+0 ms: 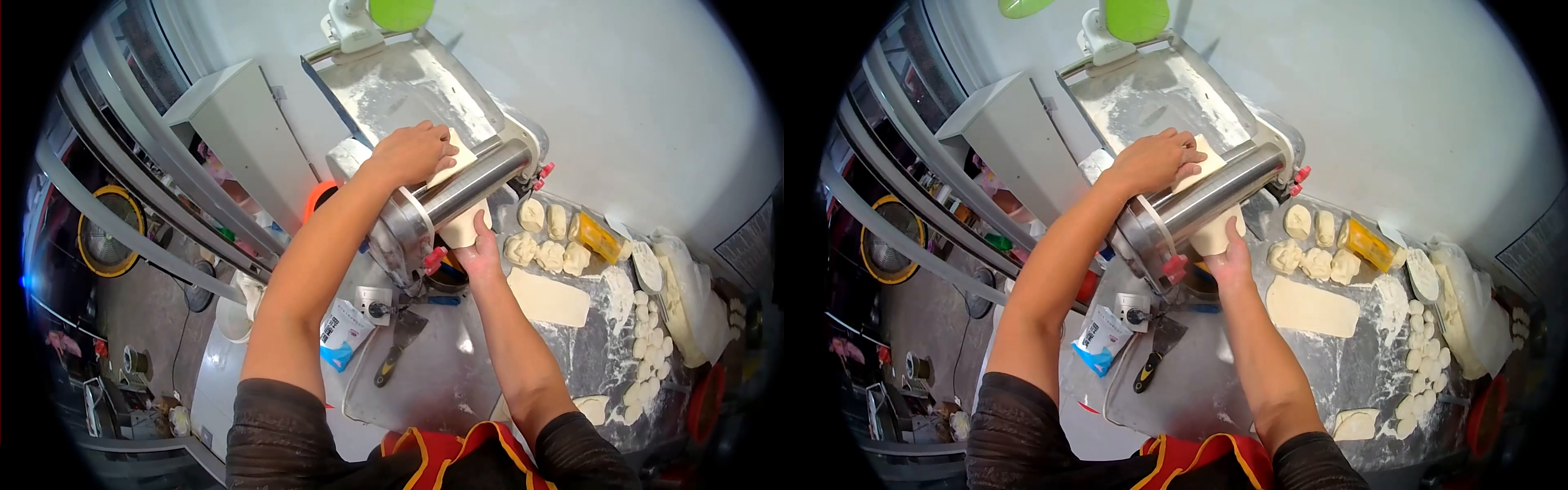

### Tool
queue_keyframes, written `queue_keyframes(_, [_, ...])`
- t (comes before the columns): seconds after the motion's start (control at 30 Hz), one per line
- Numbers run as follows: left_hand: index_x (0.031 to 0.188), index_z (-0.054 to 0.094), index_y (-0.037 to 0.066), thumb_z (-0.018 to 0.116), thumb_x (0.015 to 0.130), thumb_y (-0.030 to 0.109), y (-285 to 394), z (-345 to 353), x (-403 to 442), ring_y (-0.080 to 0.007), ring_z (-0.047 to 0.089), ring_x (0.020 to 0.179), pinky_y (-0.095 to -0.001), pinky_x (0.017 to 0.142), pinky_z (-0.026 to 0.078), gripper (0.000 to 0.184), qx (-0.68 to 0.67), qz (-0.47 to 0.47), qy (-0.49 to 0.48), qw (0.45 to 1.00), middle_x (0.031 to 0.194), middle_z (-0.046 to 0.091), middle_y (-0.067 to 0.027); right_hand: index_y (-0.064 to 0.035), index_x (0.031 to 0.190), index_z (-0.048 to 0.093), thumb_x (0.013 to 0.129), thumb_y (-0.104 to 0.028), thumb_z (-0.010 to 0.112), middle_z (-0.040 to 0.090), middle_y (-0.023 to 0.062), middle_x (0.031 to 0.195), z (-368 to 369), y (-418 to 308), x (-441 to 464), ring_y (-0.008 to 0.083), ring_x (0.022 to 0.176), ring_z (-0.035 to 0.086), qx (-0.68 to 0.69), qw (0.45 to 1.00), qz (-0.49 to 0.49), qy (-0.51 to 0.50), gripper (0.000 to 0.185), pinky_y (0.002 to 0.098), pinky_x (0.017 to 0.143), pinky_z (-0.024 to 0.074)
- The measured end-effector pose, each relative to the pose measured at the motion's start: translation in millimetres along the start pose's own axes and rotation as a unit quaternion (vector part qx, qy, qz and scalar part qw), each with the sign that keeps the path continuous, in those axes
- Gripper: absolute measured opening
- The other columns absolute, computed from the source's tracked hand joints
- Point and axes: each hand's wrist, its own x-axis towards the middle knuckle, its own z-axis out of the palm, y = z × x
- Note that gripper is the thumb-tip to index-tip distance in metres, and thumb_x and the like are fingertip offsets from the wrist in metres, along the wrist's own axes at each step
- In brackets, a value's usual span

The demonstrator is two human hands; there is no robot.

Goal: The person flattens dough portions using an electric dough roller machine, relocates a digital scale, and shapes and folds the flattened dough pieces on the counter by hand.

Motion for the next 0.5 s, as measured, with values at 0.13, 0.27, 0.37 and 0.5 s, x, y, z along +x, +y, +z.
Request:
queue_keyframes(0.13, [0.112,0.061,0.014,0.052,0.088,0.027,-5.2,5.4,0.5,-0.0216,0.049,0.106,-0.0357,0.086,0.045,0.029,-0.026,0.03,0.014,0.999,0.118,0.052,-0.0004,-0.007,0.133,0.036,0.093,-0.029,0.048,0.046,0.0128,0.131,-4.3,-2.2,-9.4,0.0315,0.119,0.046,-0.008,1.0,0.012,0.007,0.047,0.0475,0.101,0.0352])
queue_keyframes(0.27, [0.111,0.062,0.013,0.049,0.089,0.025,-1.5,3.9,1.6,-0.0213,0.049,0.108,-0.0361,0.087,0.045,0.028,-0.022,0.006,-0.026,0.999,0.121,0.054,0.0013,-0.0056,0.133,0.036,0.094,-0.027,0.046,0.046,0.0147,0.131,-7.0,-7.9,-21.5,0.0328,0.119,0.046,-0.011,0.999,0.028,0.041,0.045,0.0487,0.101,0.035])
queue_keyframes(0.37, [0.111,0.061,0.013,0.048,0.089,0.023,0.0,3.8,1.8,-0.0225,0.051,0.105,-0.0363,0.086,0.046,0.028,-0.029,0.001,-0.031,0.999,0.114,0.059,0.0003,-0.0028,0.132,0.036,0.095,-0.023,0.045,0.047,0.0161,0.13,1.8,-11.4,-37.4,0.0339,0.117,0.047,-0.006,0.998,0.028,0.061,0.043,0.0492,0.099,0.037])
queue_keyframes(0.5, [0.117,0.058,0.012,0.045,0.091,0.025,-2.7,4.7,4.5,-0.0234,0.051,0.103,-0.035,0.087,0.046,0.032,-0.02,0.0,-0.06,0.998,0.125,0.054,0.0008,-0.0037,0.131,0.037,0.095,-0.021,0.045,0.047,0.0158,0.129,-17.8,-15.8,-39.3,0.0338,0.116,0.048,-0.013,0.998,0.017,0.063,0.042,0.0493,0.097,0.0399])
